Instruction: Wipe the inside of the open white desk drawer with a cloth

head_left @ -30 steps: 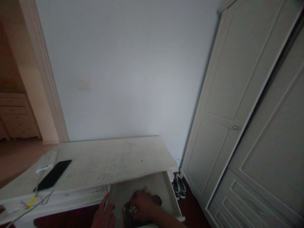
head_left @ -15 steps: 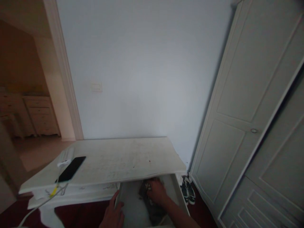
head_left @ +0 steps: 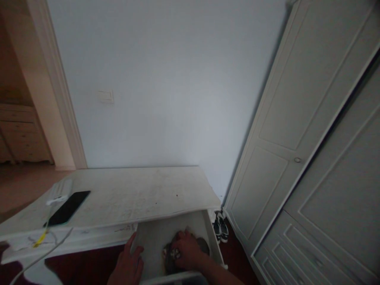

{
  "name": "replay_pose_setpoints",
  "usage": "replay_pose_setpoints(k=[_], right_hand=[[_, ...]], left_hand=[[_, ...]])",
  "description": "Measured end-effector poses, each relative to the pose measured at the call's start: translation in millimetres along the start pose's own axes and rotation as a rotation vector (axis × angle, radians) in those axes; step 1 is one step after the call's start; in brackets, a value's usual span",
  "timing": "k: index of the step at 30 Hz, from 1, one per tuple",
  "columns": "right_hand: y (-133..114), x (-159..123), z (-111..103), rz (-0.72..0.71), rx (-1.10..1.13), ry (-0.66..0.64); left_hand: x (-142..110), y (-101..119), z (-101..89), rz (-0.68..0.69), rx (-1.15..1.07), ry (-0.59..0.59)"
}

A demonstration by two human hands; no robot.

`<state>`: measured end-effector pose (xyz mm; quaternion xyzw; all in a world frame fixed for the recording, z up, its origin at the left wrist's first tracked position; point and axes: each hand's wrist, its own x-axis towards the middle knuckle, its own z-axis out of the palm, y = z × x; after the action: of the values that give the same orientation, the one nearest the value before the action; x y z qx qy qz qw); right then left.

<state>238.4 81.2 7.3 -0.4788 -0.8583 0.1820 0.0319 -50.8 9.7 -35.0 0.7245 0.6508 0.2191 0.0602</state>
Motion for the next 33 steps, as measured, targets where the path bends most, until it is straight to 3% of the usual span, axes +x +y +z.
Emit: replay_pose_setpoints(k=[2,5,9,12,15,19,23,28,33], right_hand=[[-26.0,16.5,12.3,-0.071,0.006,-0.005],[-62.2,46.5,23.7,-0.065,-0.004,-0.007],[-83.1,76.6,18.5,-0.025,-0.010,0.042],[-69.5,83.2,2.2,0.037,-0.014,0.105],[-36.3,76.2,-17.8,0.161,-0.033,0.157],[14.6,48.8,-38.9,0.348,-0.076,0.186],[44.2,15.7,-45.3,0.400,-0.112,0.147],[40.8,-3.0,-35.2,0.286,-0.110,0.044],[0.4,9.5,-15.5,0.002,-0.083,-0.056]], left_hand=[[-1.0,0.6,-1.4,0.030,-0.013,-0.018],[-1.8,3.8,-1.6,-0.039,-0.017,0.022],[-2.2,9.8,-3.7,-0.097,-0.028,0.056],[-2.5,14.8,-11.3,-0.122,-0.038,0.028],[-3.0,18.7,-19.0,-0.094,-0.033,0.005],[-2.8,19.6,-19.1,-0.078,-0.023,0.026],[-1.9,18.7,-14.4,-0.097,-0.044,0.050],[-2.3,20.8,-15.3,-0.080,-0.032,0.071],[-3.1,22.4,-14.7,-0.091,-0.024,0.084]])
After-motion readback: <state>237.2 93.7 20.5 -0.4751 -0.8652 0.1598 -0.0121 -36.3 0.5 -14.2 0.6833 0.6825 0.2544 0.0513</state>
